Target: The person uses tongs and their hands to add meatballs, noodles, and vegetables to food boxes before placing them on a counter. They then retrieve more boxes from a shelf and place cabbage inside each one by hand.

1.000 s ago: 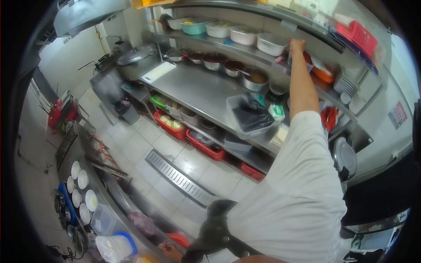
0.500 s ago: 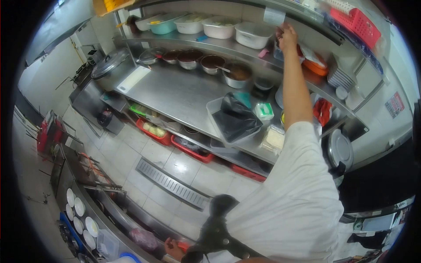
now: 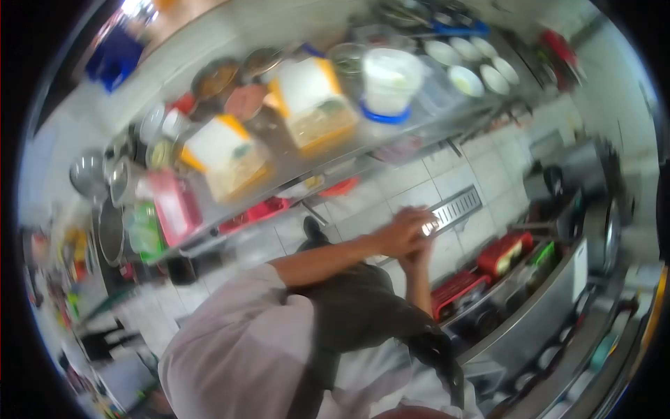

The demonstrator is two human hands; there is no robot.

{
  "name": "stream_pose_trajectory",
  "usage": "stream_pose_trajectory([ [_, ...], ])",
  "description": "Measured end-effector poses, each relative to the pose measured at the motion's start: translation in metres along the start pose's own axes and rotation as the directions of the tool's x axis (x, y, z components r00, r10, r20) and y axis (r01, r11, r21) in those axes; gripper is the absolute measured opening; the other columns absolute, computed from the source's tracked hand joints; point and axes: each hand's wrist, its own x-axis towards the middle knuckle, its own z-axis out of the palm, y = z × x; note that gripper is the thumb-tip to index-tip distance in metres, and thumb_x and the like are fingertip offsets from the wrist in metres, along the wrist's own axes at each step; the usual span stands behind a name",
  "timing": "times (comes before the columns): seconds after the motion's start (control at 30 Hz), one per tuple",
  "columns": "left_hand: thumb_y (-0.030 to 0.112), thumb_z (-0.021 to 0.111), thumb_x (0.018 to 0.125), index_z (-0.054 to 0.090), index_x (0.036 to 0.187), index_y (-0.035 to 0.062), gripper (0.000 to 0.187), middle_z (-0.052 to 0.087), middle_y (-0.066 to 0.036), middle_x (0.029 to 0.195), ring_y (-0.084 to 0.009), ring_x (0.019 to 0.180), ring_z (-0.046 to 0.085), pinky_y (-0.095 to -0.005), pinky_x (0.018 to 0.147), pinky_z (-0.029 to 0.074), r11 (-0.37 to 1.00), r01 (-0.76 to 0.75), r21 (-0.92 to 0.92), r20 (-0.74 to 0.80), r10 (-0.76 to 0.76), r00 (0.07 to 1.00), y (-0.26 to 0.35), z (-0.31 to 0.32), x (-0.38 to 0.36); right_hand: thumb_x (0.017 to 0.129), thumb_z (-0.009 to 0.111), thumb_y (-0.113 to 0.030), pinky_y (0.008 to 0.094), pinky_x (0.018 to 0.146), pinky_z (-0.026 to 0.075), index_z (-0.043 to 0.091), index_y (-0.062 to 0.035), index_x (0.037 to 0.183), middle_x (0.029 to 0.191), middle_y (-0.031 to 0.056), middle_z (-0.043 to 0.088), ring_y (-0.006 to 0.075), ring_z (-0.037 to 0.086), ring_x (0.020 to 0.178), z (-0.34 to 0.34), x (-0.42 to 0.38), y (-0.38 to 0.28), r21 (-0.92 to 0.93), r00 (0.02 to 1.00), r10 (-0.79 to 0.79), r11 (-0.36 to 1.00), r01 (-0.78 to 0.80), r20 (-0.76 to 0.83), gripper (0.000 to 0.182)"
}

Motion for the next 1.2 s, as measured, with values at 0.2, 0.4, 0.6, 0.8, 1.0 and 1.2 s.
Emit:
stream_pose_trajectory([
  [0.2,0.006,0.063,0.09,0.061,0.117,0.0043,0.027,0.063,-0.015,0.116,-0.0318,0.107,0.062,-0.0398,0.093,0.049,0.923,0.383,-0.026,-0.599,-0.321,0.734,-0.091,-0.152,-0.145,0.096,0.059,-0.027,0.0411,0.099,0.046,0.062,-0.0024,0.118,0.121,0.0143,0.064,0.0309,0.06,0.112,0.106,0.166,0.092,-0.883,0.851,0.273,-0.008,0.469,0.449,0.033],
  [0.4,0.007,0.066,0.087,0.065,0.11,0.005,0.023,0.067,-0.018,0.102,-0.0386,0.098,0.064,-0.041,0.085,0.052,0.85,0.521,0.081,-0.612,-0.37,0.699,-0.103,-0.242,-0.164,0.084,0.069,-0.02,0.0503,0.108,0.038,0.05,-0.001,0.134,0.135,0.0301,0.049,0.0486,0.044,0.128,0.117,0.345,0.105,-0.392,0.592,-0.074,-0.814,0.429,0.803,0.057],
  [0.6,0.024,0.068,0.084,0.06,0.12,0.0029,0.042,0.063,-0.014,0.119,-0.0288,0.119,0.057,-0.0563,0.107,0.036,0.684,0.575,0.449,-0.467,-0.369,0.804,-0.153,-0.223,-0.079,0.093,0.064,-0.034,0.0521,0.11,0.035,0.039,-0.003,0.144,0.142,0.0354,0.04,0.0512,0.039,0.132,0.11,0.349,0.119,-0.57,0.771,-0.043,-0.7,0.43,0.635,0.065],
  [0.8,0.022,0.068,0.082,0.059,0.121,0.0048,0.044,0.062,-0.013,0.121,-0.0284,0.123,0.054,-0.058,0.108,0.031,0.559,0.734,0.386,-0.371,-0.634,0.678,-0.154,-0.228,-0.078,0.094,0.061,-0.025,0.0559,0.109,0.032,0.045,-0.0032,0.14,0.149,0.032,0.031,0.0524,0.03,0.137,0.142,0.307,0.129,-0.492,0.781,0.031,-0.76,0.424,0.624,0.053],
  [1.0,0.019,0.068,0.081,0.065,0.11,0.0064,0.032,0.063,-0.012,0.115,-0.0288,0.117,0.056,-0.0519,0.103,0.035,0.629,0.694,0.35,-0.411,-0.563,0.717,-0.142,-0.247,-0.096,0.088,0.065,-0.012,0.0501,0.101,0.043,0.06,-0.0015,0.12,0.131,0.0246,0.054,0.0434,0.051,0.122,0.16,0.266,0.146,-0.376,0.408,0.39,-0.159,0.913,0.826,0.034],
  [1.2,0.004,0.066,0.084,0.069,0.088,0.0054,0.005,0.068,-0.014,0.087,-0.0328,0.084,0.065,-0.0409,0.077,0.053,0.62,0.779,-0.095,-0.745,-0.563,0.357,-0.082,-0.235,-0.186,0.085,0.069,-0.013,0.0422,0.063,0.053,0.069,-0.0087,0.098,0.082,0.0085,0.068,0.0288,0.066,0.072,0.25,0.269,0.167,-0.24,0.073,0.72,0.132,0.962,0.69,0.013],
])
